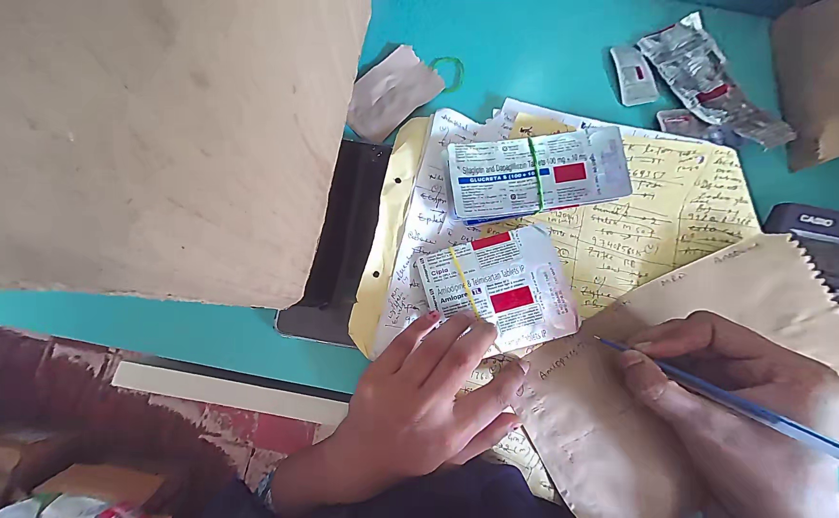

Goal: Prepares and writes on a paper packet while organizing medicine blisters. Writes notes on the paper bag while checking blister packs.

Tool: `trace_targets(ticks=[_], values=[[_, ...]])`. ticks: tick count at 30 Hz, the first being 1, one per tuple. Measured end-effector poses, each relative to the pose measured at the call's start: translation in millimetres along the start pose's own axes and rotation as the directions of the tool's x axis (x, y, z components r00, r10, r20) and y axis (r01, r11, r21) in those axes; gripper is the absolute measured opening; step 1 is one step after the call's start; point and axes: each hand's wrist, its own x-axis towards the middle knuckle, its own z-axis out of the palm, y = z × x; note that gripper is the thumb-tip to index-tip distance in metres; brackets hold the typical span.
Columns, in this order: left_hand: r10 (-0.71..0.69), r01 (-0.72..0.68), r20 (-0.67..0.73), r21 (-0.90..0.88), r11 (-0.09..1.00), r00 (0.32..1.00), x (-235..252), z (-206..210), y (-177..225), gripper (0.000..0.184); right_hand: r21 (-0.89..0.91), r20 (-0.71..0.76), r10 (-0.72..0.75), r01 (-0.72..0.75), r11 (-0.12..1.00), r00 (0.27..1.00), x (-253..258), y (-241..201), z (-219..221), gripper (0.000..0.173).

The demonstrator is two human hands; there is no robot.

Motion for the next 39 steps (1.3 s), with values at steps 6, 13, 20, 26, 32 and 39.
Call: trace_targets(ticks=[6,13,20,26,32,39], values=[[-0.011,0.011,0.004,-0.002,1.000,1.000,0.9,-0.2,0.7,0.036,-0.017,-0.005,-0.002,0.002,1.000,1.000,-3.5,1.7,2.4,0.012],[-0.011,0.011,0.003,0.001,1.000,1.000,0.7,-0.2,-0.1,0.035,-0.004,-0.050,-0.016,0.016,1.000,0.999,-3.6,4.1,3.7,0.012],[-0.012,0.012,0.004,-0.001,1.000,1.000,0.7,-0.2,0.4,0.036,-0.013,-0.053,-0.004,0.004,1.000,0.999,-3.6,3.0,3.3,0.013],[-0.014,0.014,-0.001,-0.010,1.000,1.000,1.2,-0.6,0.1,0.034,-0.036,-0.074,0.005,-0.007,0.999,0.997,-3.0,3.1,3.2,0.013],[-0.030,0.030,-0.027,-0.009,1.000,0.999,1.5,1.2,0.4,0.033,-0.065,-0.095,0.043,-0.049,0.997,0.995,-4.0,-0.2,3.9,0.010],[-0.040,0.037,-0.059,-0.046,0.998,0.997,2.2,0.5,-0.1,0.028,0.010,-0.053,0.050,-0.050,0.999,0.997,-0.3,3.0,-5.0,0.012]])
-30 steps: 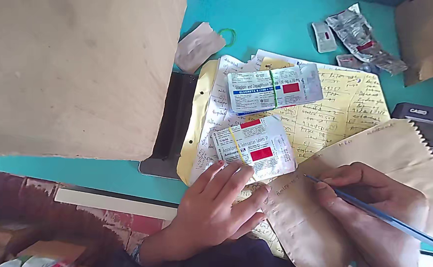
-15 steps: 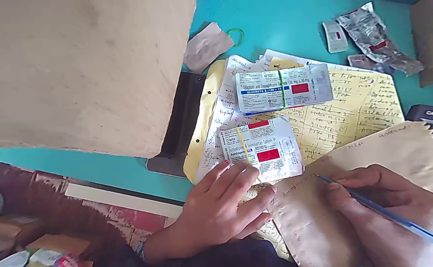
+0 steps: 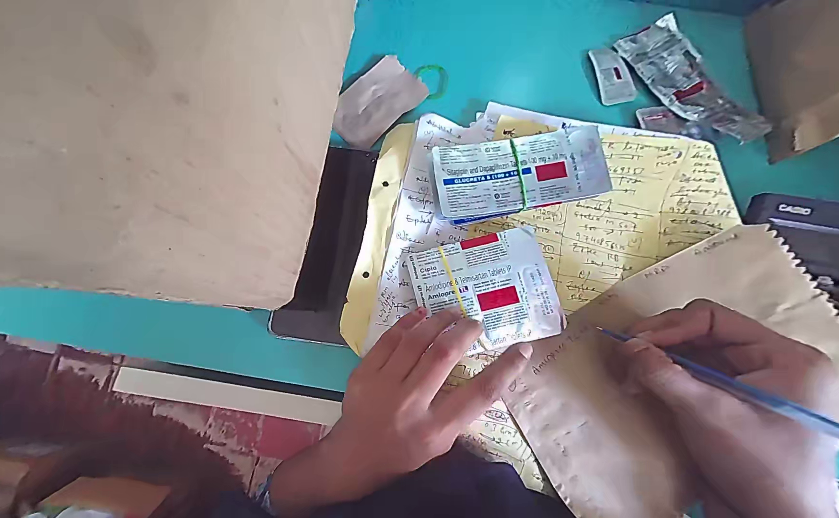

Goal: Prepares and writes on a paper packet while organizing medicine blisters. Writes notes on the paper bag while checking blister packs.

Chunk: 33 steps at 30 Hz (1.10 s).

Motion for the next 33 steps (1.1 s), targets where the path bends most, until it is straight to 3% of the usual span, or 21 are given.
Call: trace_targets(ticks=[4,10,25,30,33], values=[[-0.060,0.059,-0.027,-0.031,0.998,0.998,5.1,-1.6,1.2,0.022,-0.071,0.037,-0.042,0.044,0.996,0.998,16.9,4.5,-20.1,0.013],[-0.039,0.036,0.038,0.088,0.996,0.999,23.8,-9.2,1.9,0.023,-0.005,0.086,-0.071,0.072,0.997,0.994,21.6,17.0,-18.9,0.012],[-0.115,0.103,-0.321,-0.054,0.993,0.940,19.6,-9.8,-3.2,0.017,-0.046,0.060,-0.034,0.037,0.998,0.998,20.3,18.0,-15.2,0.012],[-0.152,0.134,-0.385,-0.074,0.988,0.910,18.6,-9.9,-5.9,0.017,-0.049,0.078,-0.030,0.034,0.998,0.997,20.6,19.9,-16.3,0.012],[-0.118,0.084,-0.332,-0.114,0.990,0.936,16.2,-9.2,-5.6,0.015,-0.026,0.066,-0.029,0.030,0.999,0.997,19.9,22.5,-17.8,0.014]])
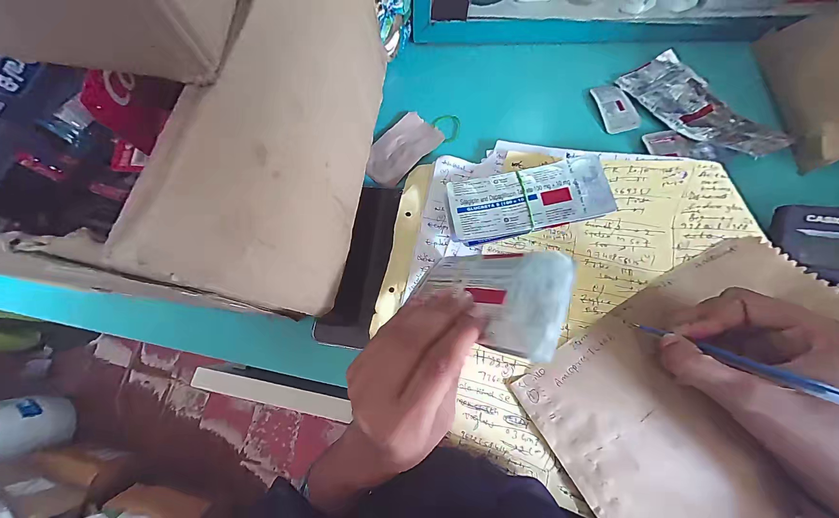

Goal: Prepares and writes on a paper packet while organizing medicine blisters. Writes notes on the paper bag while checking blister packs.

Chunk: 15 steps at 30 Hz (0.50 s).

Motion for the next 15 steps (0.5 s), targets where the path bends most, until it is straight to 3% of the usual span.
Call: trace_targets(ticks=[3,5,8,12,15], values=[[0.032,-0.033,0.126,0.010,0.999,0.992,-4.2,0.0,-1.6,0.018,0.037,0.001,-0.073,0.073,0.997,0.997,-3.0,0.4,-1.4,0.014],[0.009,-0.010,0.143,0.008,1.000,0.990,-7.2,0.1,-4.2,0.021,-0.042,0.049,-0.198,0.200,0.979,0.979,-8.1,-2.3,-2.5,0.013],[-0.040,0.044,0.137,-0.026,0.999,0.990,-9.0,-2.5,-4.3,0.025,-0.107,0.291,-0.351,0.395,0.912,0.890,-19.3,-12.0,-13.3,0.036],[-0.033,0.046,0.182,-0.064,0.997,0.983,-8.0,-1.1,3.2,0.025,-0.216,0.615,-0.288,0.508,0.834,0.734,-31.7,-31.2,-24.6,0.061],[-0.065,0.081,0.261,-0.050,0.995,0.963,-11.4,2.9,14.1,0.043,-0.356,0.625,-0.274,0.579,0.734,0.731,-42.8,-27.6,-11.9,0.064]])
